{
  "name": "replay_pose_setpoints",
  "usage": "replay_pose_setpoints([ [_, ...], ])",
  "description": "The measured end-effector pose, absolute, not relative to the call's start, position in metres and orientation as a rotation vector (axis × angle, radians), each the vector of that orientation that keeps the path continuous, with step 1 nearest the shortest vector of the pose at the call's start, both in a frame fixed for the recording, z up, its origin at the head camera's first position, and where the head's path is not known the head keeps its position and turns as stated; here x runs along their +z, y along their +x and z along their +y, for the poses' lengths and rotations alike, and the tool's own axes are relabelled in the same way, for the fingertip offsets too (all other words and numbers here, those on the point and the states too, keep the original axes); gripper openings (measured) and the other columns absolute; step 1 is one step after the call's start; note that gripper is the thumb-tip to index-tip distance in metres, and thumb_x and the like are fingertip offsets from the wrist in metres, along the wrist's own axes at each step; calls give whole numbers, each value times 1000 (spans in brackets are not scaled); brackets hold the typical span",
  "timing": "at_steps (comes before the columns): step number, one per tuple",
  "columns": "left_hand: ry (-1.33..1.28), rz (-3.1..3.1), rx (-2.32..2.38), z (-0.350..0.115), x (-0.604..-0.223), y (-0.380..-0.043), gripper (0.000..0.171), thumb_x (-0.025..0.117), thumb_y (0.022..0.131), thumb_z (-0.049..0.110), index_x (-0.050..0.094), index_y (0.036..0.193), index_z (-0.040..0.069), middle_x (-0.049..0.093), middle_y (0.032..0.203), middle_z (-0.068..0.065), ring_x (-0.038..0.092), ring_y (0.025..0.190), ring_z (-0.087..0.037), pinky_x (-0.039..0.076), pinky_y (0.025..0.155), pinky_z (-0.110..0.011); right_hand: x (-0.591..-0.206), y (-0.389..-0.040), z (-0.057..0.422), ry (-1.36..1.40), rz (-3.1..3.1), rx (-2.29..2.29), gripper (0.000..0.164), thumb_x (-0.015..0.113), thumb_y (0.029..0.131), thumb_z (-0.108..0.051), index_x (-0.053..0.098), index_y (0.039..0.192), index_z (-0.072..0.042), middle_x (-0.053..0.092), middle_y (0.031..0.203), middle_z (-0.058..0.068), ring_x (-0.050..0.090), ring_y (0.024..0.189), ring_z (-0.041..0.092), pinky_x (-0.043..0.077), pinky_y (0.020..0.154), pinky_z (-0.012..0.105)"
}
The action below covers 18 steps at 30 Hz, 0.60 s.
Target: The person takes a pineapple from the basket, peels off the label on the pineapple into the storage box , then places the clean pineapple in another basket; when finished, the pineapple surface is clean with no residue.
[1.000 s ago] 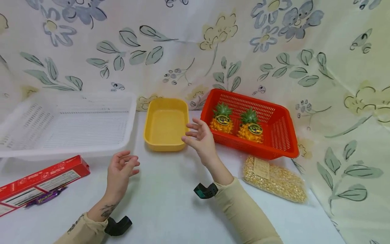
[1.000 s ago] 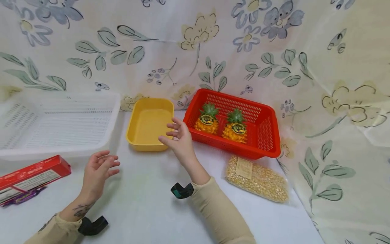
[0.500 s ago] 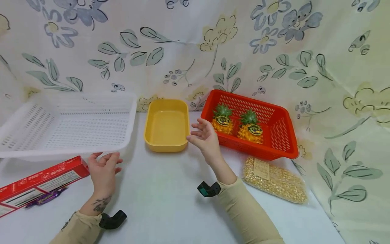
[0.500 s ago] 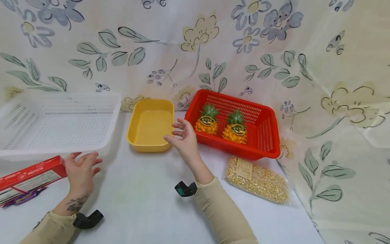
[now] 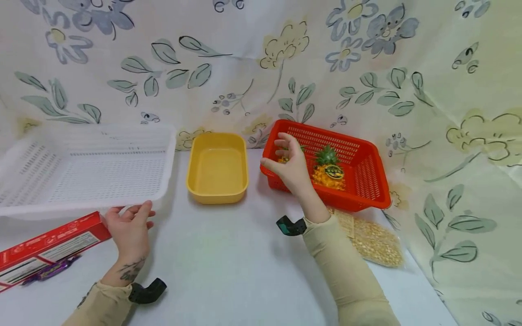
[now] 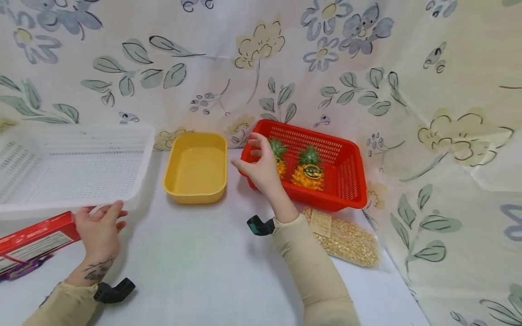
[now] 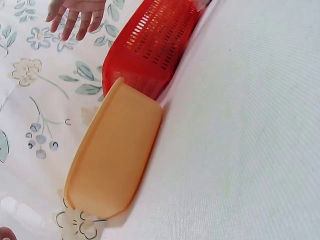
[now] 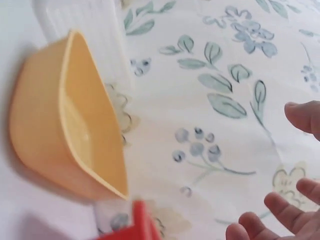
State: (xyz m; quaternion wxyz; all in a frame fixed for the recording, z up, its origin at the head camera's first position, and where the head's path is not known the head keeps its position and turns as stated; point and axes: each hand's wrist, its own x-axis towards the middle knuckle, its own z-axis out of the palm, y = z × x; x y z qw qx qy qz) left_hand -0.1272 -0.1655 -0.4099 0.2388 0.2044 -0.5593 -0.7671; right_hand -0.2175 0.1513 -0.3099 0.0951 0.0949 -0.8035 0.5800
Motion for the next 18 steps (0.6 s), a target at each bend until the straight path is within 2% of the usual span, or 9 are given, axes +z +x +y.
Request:
replay_pose_setpoints([
  [9,581,-1501,-2091,-164,-411,-128,47,72,79,16,41,115,12,70,83,4,63,58,-9,46,45,-17,-276,-246,182,189,-2452,1543,70,74,78,-24,37,137,-22,44,133,4,46,115,23,47,90,40],
  [14,585,-1455,-2109,-164,-412,-129,47,73,78,12,43,114,10,70,82,1,63,56,-10,46,43,-18,-278,-259,208,31,-2384,1603,70,73,79,-28,36,138,-25,43,135,4,46,115,23,46,92,39],
  [18,588,-1452,-2102,-164,-412,-130,45,73,78,11,43,112,11,70,78,1,63,54,-10,45,42,-18,-289,-263,233,-125,-2321,1641,71,73,79,-29,35,139,-23,41,136,7,45,115,25,45,92,39],
])
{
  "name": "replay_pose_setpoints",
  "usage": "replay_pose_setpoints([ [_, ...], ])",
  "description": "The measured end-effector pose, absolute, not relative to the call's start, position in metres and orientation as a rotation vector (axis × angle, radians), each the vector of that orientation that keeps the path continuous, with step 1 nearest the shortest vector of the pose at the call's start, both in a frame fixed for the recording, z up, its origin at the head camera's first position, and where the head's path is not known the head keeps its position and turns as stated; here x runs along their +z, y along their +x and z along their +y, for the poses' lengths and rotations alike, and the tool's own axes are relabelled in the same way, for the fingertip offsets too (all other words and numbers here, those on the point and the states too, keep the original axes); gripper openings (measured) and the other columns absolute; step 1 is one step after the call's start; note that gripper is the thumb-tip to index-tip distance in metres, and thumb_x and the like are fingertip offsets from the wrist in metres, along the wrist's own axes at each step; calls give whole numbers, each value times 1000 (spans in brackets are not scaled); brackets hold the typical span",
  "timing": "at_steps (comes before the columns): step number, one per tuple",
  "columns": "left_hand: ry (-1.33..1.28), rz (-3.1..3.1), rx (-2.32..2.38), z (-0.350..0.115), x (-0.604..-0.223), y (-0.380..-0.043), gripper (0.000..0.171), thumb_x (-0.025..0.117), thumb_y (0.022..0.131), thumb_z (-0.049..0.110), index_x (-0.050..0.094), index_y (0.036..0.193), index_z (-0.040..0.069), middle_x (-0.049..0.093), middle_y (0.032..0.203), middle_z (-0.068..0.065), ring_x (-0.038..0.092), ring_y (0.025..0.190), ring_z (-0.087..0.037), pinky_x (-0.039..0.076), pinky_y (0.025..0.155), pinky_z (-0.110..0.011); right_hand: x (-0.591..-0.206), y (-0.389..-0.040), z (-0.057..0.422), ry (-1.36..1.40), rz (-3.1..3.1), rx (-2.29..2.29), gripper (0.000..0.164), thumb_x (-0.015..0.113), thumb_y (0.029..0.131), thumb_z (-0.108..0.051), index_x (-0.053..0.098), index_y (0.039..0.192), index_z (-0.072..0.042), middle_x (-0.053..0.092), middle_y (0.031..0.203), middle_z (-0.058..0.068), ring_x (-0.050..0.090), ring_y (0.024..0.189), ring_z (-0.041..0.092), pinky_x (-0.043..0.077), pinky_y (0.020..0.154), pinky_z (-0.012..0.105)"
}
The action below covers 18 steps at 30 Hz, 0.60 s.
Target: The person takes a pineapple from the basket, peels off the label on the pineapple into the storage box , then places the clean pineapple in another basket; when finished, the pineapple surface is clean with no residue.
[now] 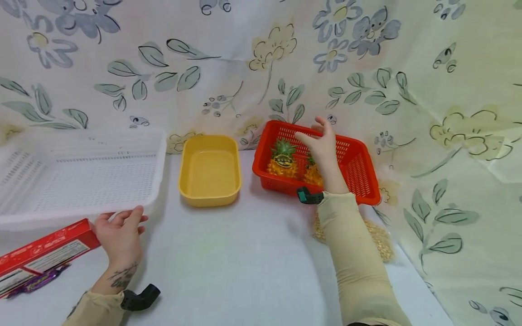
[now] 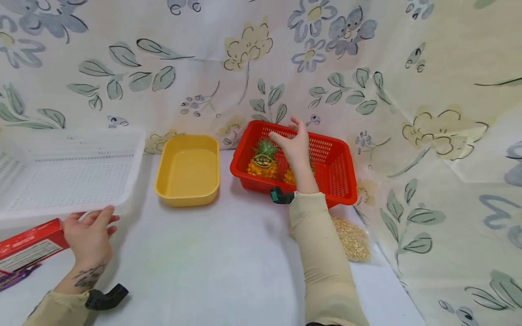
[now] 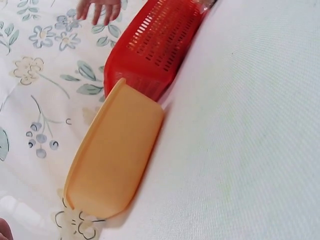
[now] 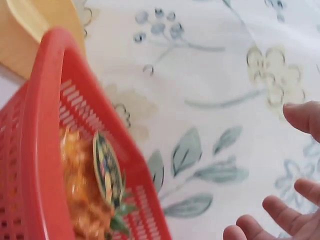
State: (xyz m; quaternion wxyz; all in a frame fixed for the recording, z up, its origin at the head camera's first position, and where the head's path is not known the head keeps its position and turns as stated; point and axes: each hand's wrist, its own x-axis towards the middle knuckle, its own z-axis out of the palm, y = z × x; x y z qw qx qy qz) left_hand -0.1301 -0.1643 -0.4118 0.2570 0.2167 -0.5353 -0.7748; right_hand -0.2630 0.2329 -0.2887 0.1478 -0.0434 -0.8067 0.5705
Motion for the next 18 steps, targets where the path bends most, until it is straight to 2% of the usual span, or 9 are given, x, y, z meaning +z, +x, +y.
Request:
replay_pose_setpoints([
  [8,577,-1440,-2086,-161,-410,-129,44,72,79,9,41,110,11,70,75,4,63,53,-8,44,41,-17,-306,-256,265,-414,-2291,1634,76,73,78,-32,31,141,-19,35,140,10,40,121,25,40,98,41],
  [14,605,-1461,-2079,-162,-409,-130,43,73,78,13,42,108,14,70,76,5,63,54,-8,44,42,-17,-316,-253,272,-555,-2346,1561,79,73,78,-31,30,141,-11,34,142,12,39,122,27,39,100,42],
  [18,597,-1444,-2092,-163,-411,-130,47,74,78,12,41,112,12,70,78,3,63,54,-8,44,42,-17,-322,-251,276,-633,-2488,1431,79,70,79,-32,28,142,-9,33,145,13,40,124,30,39,101,45],
])
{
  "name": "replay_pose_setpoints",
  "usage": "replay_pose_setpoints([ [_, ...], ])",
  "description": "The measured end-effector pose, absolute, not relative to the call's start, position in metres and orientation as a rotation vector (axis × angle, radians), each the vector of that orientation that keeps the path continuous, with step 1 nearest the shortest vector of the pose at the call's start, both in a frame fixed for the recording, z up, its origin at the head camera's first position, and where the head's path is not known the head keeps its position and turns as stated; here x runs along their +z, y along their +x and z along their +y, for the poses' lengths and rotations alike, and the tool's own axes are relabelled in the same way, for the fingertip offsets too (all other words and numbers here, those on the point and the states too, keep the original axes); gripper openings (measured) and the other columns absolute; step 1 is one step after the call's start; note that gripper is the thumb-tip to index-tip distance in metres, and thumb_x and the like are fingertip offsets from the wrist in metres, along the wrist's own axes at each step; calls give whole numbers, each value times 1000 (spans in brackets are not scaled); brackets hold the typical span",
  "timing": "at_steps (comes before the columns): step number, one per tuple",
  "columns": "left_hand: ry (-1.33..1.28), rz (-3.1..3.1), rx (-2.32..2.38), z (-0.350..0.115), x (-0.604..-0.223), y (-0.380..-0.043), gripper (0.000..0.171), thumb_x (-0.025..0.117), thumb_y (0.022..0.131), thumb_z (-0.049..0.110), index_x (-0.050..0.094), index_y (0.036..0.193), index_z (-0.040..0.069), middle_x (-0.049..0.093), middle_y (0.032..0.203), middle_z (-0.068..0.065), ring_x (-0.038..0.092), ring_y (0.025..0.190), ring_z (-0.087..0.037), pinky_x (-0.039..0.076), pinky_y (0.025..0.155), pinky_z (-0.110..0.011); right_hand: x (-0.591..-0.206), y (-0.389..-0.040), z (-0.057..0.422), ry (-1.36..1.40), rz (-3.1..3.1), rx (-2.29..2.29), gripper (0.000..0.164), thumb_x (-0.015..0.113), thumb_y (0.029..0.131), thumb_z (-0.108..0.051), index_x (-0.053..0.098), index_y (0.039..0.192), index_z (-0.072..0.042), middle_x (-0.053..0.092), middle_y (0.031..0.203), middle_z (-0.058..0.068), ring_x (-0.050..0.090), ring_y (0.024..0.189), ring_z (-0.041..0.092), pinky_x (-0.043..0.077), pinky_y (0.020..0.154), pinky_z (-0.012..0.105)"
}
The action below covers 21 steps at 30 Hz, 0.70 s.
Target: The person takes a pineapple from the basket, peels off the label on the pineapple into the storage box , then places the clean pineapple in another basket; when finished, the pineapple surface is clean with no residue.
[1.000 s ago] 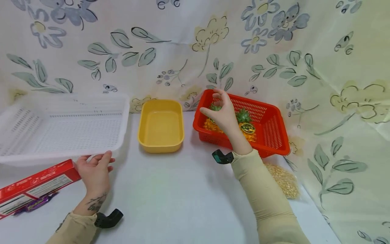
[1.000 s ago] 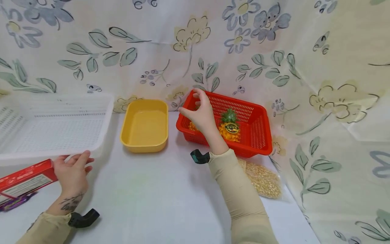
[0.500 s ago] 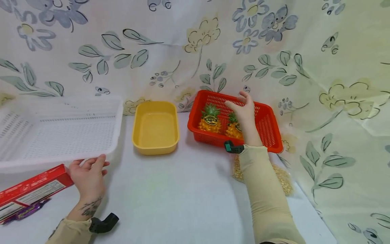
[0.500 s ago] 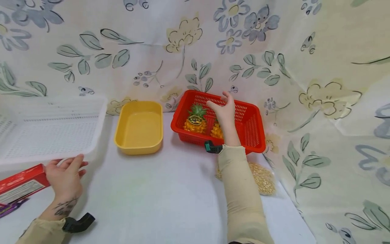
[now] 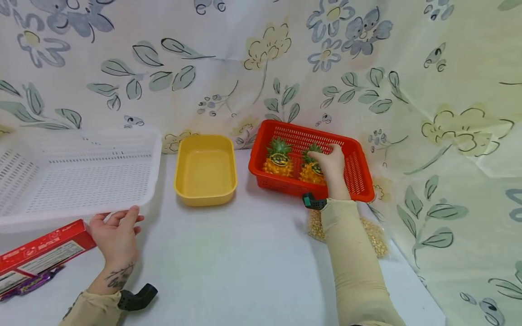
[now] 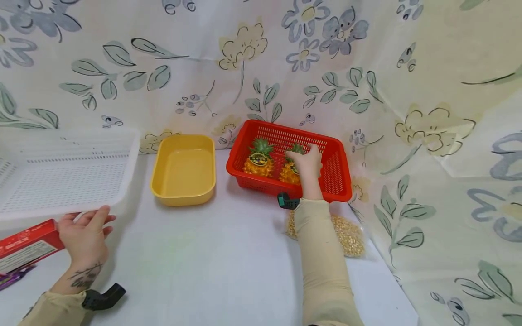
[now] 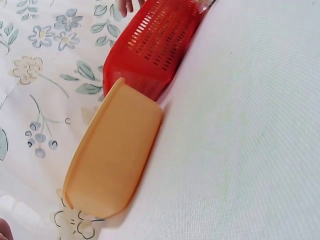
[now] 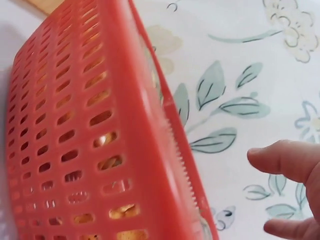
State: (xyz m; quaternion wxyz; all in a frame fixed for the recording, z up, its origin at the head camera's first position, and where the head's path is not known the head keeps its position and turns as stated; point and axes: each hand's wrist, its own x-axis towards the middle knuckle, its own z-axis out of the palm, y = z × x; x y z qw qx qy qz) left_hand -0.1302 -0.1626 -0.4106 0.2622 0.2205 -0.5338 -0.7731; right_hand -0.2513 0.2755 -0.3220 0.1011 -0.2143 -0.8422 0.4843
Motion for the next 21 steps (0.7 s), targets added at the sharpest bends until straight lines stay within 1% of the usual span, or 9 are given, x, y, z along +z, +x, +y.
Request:
replay_pose_setpoints([
  [4,584,-1421,-2101,-163,-412,-131,50,74,77,12,41,113,12,70,80,3,63,54,-9,44,42,-17,-322,-252,277,-691,-2617,1388,80,68,80,-32,26,143,-7,30,147,15,39,125,33,39,101,46],
  [7,578,-1423,-2094,-164,-413,-131,48,73,77,10,41,113,12,70,79,4,63,54,-8,44,42,-17,-318,-254,279,-719,-2680,1412,82,67,81,-31,22,144,-5,27,148,15,37,128,35,36,103,48],
  [11,579,-1430,-2087,-165,-412,-131,47,72,79,8,40,114,11,70,78,6,63,54,-8,44,42,-16,-311,-260,281,-754,-2759,1420,83,67,81,-32,20,144,-4,28,147,16,34,129,35,32,106,49],
  [14,587,-1435,-2090,-166,-412,-131,48,73,78,11,41,114,12,70,78,5,63,54,-8,44,42,-17,-309,-264,282,-765,-2855,1386,84,67,81,-31,20,144,-3,29,147,16,34,129,34,30,107,48],
  [15,590,-1438,-2090,-166,-412,-131,49,74,77,12,41,113,12,70,79,5,63,54,-8,44,42,-17,-309,-266,282,-760,-2903,1364,85,67,81,-32,18,145,-2,26,148,17,33,130,35,30,108,48],
  [17,593,-1440,-2091,-166,-412,-131,49,75,77,12,42,113,12,70,79,5,63,54,-8,44,41,-17,-309,-268,282,-755,-2995,1303,87,67,81,-32,17,145,-1,26,148,18,33,129,35,30,108,48],
  [21,593,-1449,-2090,-165,-412,-131,48,74,77,11,42,114,11,69,77,6,63,54,-9,43,41,-17,-310,-270,282,-717,-3196,1112,80,67,80,-35,27,141,0,34,143,18,37,122,33,33,105,48],
])
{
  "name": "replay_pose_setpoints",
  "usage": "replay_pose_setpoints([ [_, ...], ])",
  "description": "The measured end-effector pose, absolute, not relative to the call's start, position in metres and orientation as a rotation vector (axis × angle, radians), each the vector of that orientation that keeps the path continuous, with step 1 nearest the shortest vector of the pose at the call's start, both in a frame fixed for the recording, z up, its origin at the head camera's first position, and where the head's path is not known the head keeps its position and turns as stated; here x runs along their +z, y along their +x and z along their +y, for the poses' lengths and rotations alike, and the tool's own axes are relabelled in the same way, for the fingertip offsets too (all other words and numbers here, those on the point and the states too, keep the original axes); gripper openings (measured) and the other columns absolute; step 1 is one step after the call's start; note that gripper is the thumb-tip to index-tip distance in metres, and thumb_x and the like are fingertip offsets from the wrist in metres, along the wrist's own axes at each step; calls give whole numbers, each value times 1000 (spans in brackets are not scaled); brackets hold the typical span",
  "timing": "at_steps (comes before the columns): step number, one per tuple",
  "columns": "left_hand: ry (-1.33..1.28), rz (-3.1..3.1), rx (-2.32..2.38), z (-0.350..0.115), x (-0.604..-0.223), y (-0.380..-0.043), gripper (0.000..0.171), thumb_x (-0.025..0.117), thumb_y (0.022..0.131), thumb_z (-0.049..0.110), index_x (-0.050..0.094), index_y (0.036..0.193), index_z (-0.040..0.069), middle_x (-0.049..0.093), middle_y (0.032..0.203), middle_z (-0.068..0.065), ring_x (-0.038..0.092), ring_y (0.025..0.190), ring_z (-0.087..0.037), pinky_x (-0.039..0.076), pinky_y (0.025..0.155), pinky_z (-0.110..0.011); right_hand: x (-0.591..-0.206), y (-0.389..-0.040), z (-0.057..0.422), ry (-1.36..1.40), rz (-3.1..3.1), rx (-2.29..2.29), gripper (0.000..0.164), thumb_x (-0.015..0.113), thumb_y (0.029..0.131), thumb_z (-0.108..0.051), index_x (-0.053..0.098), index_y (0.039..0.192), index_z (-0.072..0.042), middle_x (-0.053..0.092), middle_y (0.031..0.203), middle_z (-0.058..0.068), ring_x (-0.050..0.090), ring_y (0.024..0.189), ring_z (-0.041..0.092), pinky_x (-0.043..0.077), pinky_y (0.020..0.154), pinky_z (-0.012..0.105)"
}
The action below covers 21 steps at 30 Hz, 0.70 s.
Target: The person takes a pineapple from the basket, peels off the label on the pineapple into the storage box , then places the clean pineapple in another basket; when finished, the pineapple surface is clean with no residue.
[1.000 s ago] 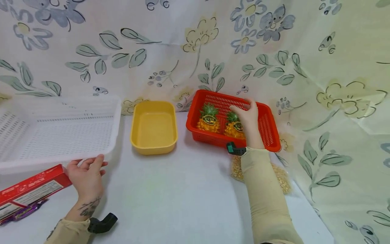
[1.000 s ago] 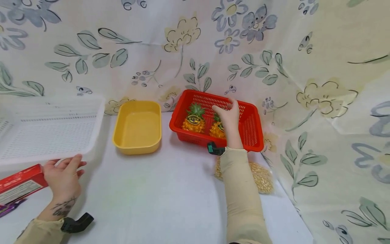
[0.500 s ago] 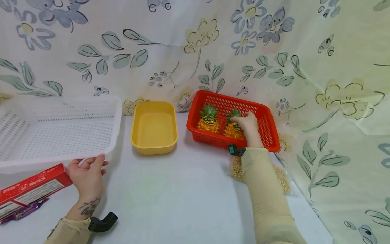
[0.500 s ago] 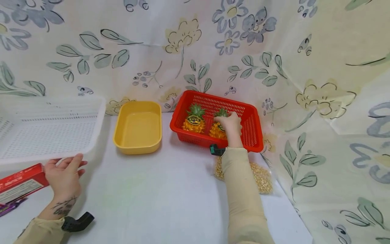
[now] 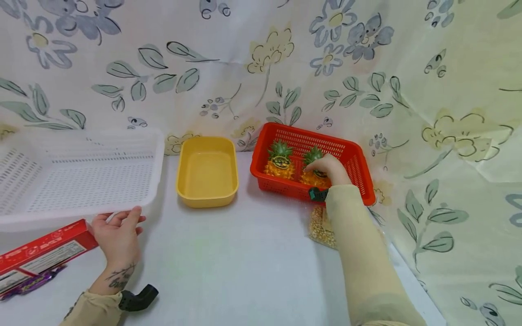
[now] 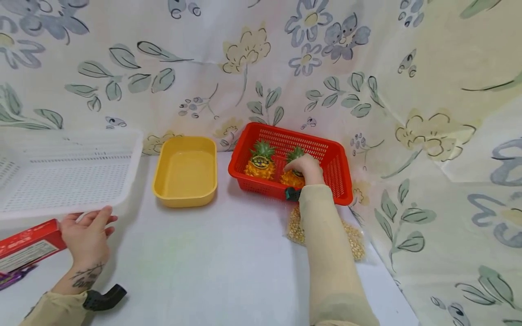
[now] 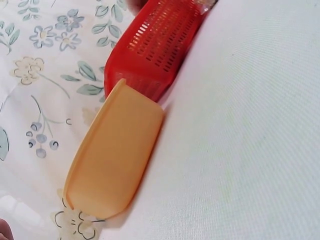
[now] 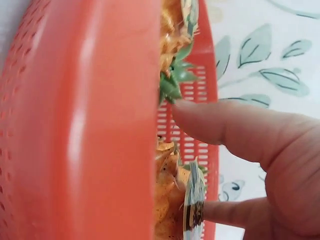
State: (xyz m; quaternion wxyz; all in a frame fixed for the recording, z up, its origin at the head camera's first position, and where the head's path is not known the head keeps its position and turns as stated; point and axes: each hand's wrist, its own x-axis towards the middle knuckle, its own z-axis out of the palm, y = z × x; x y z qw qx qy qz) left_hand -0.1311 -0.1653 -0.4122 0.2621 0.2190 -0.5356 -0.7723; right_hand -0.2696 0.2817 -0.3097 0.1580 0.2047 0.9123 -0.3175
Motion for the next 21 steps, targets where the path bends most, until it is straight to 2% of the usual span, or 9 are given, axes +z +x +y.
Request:
replay_pose_setpoints([
  [4,592,-1461,-2086,-165,-412,-131,50,74,77,13,42,115,11,70,79,4,63,54,-8,43,41,-17,-310,-271,281,570,2554,-790,72,69,79,-35,39,134,-1,40,138,15,38,117,31,35,104,47],
  [10,573,-1446,-2086,-164,-410,-129,48,74,77,12,44,114,12,70,80,3,63,55,-9,44,41,-17,-311,-273,279,513,2472,-644,83,67,79,-45,33,137,3,33,142,16,33,120,30,32,106,45],
  [14,581,-1445,-2088,-164,-409,-128,48,75,76,13,45,114,12,70,80,3,64,55,-9,44,41,-17,-313,-273,275,512,2501,-594,87,67,77,-49,33,138,3,35,141,18,36,120,32,34,104,47],
  [21,569,-1474,-2089,-165,-410,-127,50,75,76,15,43,114,11,70,82,4,64,57,-9,45,43,-17,-314,-270,273,474,2577,-527,83,68,78,-45,34,136,4,38,137,20,40,114,32,41,97,45],
])
